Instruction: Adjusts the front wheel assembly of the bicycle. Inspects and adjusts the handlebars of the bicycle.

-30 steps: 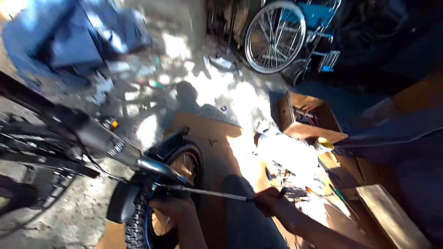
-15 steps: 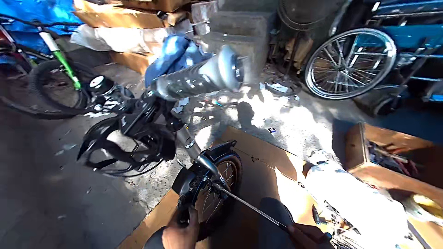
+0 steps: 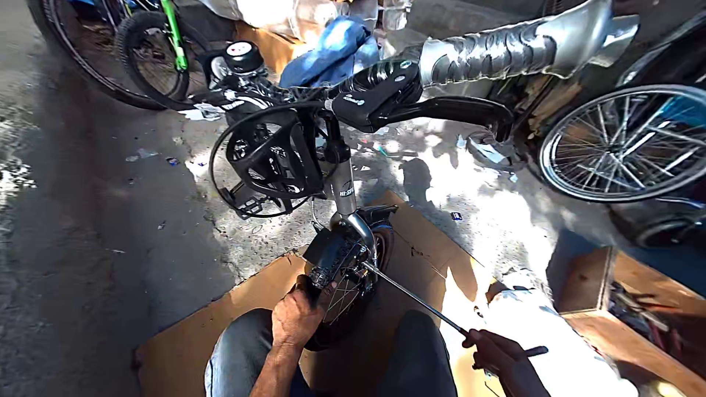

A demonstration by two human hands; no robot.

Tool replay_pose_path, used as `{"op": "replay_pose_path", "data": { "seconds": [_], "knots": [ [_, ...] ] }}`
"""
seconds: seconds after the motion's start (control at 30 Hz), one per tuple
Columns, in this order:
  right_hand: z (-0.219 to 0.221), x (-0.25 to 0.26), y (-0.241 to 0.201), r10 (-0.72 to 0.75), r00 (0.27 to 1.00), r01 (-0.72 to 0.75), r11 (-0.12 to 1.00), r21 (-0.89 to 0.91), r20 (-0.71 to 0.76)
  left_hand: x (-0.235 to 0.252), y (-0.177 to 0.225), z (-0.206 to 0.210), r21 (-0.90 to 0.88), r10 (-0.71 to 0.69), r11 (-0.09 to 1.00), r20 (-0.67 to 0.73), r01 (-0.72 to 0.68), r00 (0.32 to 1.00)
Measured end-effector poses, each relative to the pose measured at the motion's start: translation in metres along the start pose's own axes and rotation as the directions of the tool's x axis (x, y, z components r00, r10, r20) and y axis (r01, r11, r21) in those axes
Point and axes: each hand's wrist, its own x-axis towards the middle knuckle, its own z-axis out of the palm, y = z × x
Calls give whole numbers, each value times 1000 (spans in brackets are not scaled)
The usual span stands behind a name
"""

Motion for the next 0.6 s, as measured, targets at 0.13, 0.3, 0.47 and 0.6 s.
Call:
{"op": "replay_pose_path", "data": {
  "seconds": [0.13,0.3,0.47,0.6],
  "knots": [
    [-8,15,0,45,998,-47,998,45,31,7,7,-5,61,20,998,8,-21,1000],
    [-10,12,2,14,991,-20,999,45,136,28,0,7,-175,84,981,-31,-88,996],
    [-9,5,-6,6,989,-5,1000,-9,147,32,6,25,-334,39,938,-159,-91,986],
    [3,-7,-6,-8,997,7,1000,7,82,27,13,25,-296,-6,954,-163,-43,987]
  ]
}}
